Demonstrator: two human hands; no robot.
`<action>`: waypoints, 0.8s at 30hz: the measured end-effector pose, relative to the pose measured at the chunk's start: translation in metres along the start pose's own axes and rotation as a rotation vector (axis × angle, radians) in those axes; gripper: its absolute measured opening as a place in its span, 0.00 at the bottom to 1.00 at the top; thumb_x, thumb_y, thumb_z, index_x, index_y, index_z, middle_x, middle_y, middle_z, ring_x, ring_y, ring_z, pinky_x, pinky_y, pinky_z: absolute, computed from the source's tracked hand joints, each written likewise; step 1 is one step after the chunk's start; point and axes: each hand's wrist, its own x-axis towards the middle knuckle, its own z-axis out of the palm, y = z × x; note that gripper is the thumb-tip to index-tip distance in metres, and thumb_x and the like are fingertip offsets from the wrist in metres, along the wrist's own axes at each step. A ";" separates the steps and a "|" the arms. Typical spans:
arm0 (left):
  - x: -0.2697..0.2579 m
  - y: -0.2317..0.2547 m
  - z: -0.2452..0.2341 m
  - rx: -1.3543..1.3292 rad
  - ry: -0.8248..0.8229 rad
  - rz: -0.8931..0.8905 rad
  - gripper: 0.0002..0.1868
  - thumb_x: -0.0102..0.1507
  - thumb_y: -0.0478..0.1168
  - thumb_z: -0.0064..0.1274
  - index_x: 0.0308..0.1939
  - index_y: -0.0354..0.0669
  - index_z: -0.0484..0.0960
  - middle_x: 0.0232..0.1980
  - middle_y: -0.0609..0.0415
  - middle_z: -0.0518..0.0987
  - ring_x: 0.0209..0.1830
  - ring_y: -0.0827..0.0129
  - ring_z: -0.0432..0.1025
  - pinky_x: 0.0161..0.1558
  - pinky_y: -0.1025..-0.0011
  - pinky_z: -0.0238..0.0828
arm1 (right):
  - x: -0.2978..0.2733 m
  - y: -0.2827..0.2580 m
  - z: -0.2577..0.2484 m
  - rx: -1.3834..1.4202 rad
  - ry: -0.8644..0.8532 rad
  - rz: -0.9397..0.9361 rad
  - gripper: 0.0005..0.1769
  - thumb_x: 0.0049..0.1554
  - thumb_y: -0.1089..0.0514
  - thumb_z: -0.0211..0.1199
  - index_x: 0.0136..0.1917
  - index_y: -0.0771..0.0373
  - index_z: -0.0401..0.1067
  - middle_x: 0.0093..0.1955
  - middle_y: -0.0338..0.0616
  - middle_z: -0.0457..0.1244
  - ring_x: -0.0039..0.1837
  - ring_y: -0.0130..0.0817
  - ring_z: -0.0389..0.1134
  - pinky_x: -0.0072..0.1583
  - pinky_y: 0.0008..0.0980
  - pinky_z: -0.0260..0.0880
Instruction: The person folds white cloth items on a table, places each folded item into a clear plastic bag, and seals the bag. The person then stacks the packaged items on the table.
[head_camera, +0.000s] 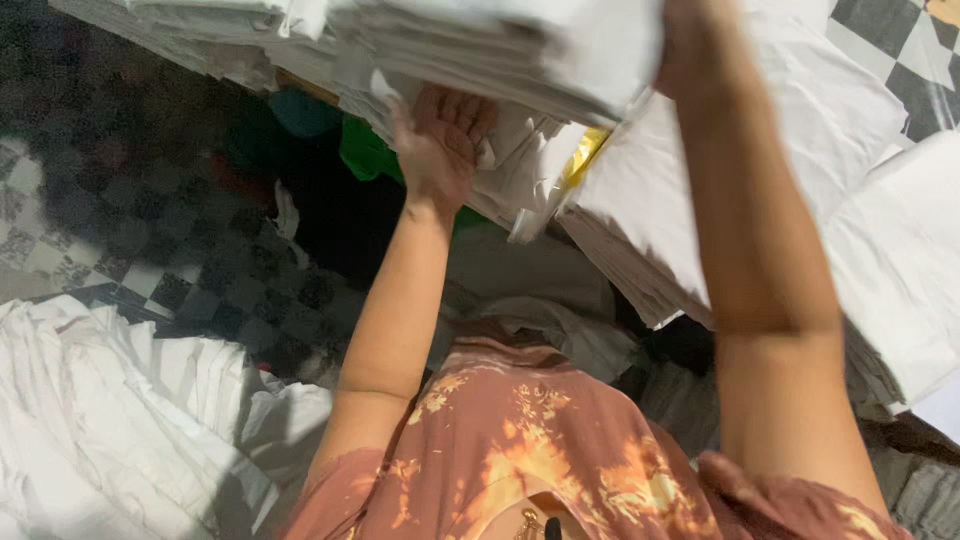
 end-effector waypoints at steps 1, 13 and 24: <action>-0.003 0.008 -0.001 -0.083 -0.332 -0.055 0.38 0.71 0.64 0.27 0.63 0.33 0.73 0.57 0.43 0.81 0.58 0.54 0.76 0.59 0.59 0.75 | -0.029 -0.006 -0.018 -0.013 -0.007 -0.024 0.40 0.45 0.51 0.66 0.68 0.71 0.63 0.60 0.55 0.67 0.62 0.47 0.71 0.61 0.46 0.72; -0.098 -0.091 -0.003 0.981 -0.457 -0.263 0.38 0.58 0.38 0.67 0.68 0.30 0.66 0.61 0.49 0.77 0.59 0.69 0.71 0.64 0.69 0.68 | -0.302 0.162 -0.172 0.204 0.596 0.321 0.41 0.53 0.51 0.72 0.73 0.70 0.63 0.62 0.49 0.66 0.61 0.35 0.69 0.60 0.34 0.71; -0.114 -0.095 0.026 0.945 -0.434 -0.225 0.34 0.58 0.29 0.65 0.67 0.30 0.69 0.59 0.50 0.79 0.57 0.68 0.75 0.62 0.68 0.73 | -0.311 0.140 -0.141 -0.123 0.655 0.072 0.35 0.54 0.54 0.75 0.68 0.71 0.67 0.57 0.50 0.68 0.56 0.33 0.70 0.59 0.30 0.73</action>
